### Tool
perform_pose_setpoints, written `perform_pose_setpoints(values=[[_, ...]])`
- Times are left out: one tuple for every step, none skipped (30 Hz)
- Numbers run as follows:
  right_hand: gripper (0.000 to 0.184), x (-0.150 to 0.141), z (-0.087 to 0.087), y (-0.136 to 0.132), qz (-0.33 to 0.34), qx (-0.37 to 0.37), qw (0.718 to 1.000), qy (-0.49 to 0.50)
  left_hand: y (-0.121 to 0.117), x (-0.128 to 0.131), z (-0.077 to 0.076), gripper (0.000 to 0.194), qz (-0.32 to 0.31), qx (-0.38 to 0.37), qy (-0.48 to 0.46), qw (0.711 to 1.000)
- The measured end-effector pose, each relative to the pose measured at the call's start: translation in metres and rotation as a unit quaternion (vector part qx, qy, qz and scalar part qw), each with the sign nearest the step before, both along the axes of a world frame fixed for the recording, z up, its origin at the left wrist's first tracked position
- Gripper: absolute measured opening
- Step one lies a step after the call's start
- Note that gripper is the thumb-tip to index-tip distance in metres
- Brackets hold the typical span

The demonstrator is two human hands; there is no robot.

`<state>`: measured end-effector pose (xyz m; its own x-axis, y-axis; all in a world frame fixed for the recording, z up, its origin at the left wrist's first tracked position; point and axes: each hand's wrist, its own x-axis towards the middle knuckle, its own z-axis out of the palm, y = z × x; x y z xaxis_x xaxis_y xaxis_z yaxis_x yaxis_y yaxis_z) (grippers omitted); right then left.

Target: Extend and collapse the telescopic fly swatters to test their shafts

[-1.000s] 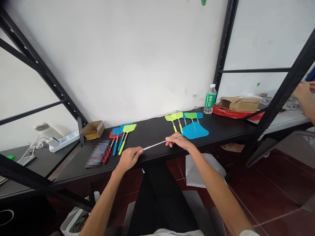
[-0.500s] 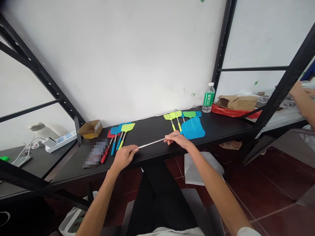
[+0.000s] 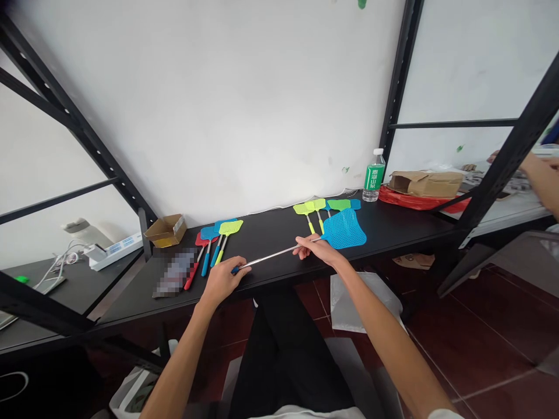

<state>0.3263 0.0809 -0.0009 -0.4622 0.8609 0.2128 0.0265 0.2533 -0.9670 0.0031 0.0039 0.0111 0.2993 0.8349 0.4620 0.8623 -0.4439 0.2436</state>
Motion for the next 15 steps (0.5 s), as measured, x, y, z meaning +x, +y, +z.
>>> perform_pose_setpoints(values=[[0.054, -0.0003, 0.0009, -0.0006, 0.002, 0.000, 1.000, -0.005, 0.0000, 0.0001, -0.0004, 0.017, 0.000, 0.001, -0.002, 1.000], [0.056, -0.0006, 0.0017, -0.0011, 0.005, -0.001, 1.000, -0.010, -0.0001, 0.0001, -0.0007, 0.017, 0.000, 0.003, -0.004, 1.000], [0.056, -0.0009, 0.0024, -0.0015, 0.008, -0.001, 1.000, -0.013, -0.0001, 0.0000, -0.0011, 0.018, 0.000, 0.004, -0.004, 1.000], [0.055, -0.0010, 0.0027, -0.0018, 0.011, -0.001, 1.000, -0.015, -0.0001, -0.0001, -0.0014, 0.018, -0.002, 0.004, -0.004, 1.000], [0.054, -0.0010, 0.0028, -0.0019, 0.013, 0.000, 1.000, -0.016, 0.0000, -0.0003, -0.0017, 0.019, -0.003, 0.004, -0.002, 1.000], [0.052, -0.0009, 0.0027, -0.0018, 0.015, 0.001, 1.000, -0.015, 0.0001, -0.0006, -0.0021, 0.020, -0.005, 0.003, -0.001, 1.000], [0.050, -0.0005, 0.0025, -0.0016, 0.016, 0.003, 1.000, -0.013, 0.0003, -0.0009, -0.0025, 0.022, -0.007, 0.001, 0.000, 1.000], [0.048, -0.0001, 0.0021, -0.0013, 0.015, 0.004, 1.000, -0.009, 0.0007, -0.0013, -0.0030, 0.023, -0.009, 0.001, 0.001, 1.000], [0.047, 0.0005, 0.0017, -0.0010, 0.013, 0.004, 1.000, -0.007, 0.0012, -0.0017, -0.0036, 0.026, -0.010, 0.002, 0.002, 1.000], [0.046, 0.0011, 0.0014, -0.0006, 0.011, 0.004, 1.000, -0.005, 0.0018, -0.0020, -0.0043, 0.028, -0.010, 0.005, 0.003, 1.000], [0.045, 0.0018, 0.0011, -0.0003, 0.008, 0.005, 1.000, -0.005, 0.0024, -0.0024, -0.0051, 0.031, -0.009, 0.010, 0.005, 1.000], [0.045, 0.0024, 0.0008, 0.0001, 0.006, 0.006, 1.000, -0.005, 0.0031, -0.0027, -0.0058, 0.033, -0.007, 0.015, 0.008, 1.000], [0.045, 0.0030, 0.0005, 0.0004, 0.005, 0.008, 1.000, -0.007, 0.0037, -0.0030, -0.0065, 0.035, -0.005, 0.021, 0.012, 1.000], [0.045, 0.0035, 0.0003, 0.0007, 0.004, 0.011, 1.000, -0.009, 0.0041, -0.0033, -0.0070, 0.036, -0.002, 0.026, 0.017, 1.000], [0.045, 0.0039, 0.0002, 0.0009, 0.004, 0.013, 1.000, -0.010, 0.0044, -0.0035, -0.0072, 0.037, 0.001, 0.029, 0.022, 0.999]])
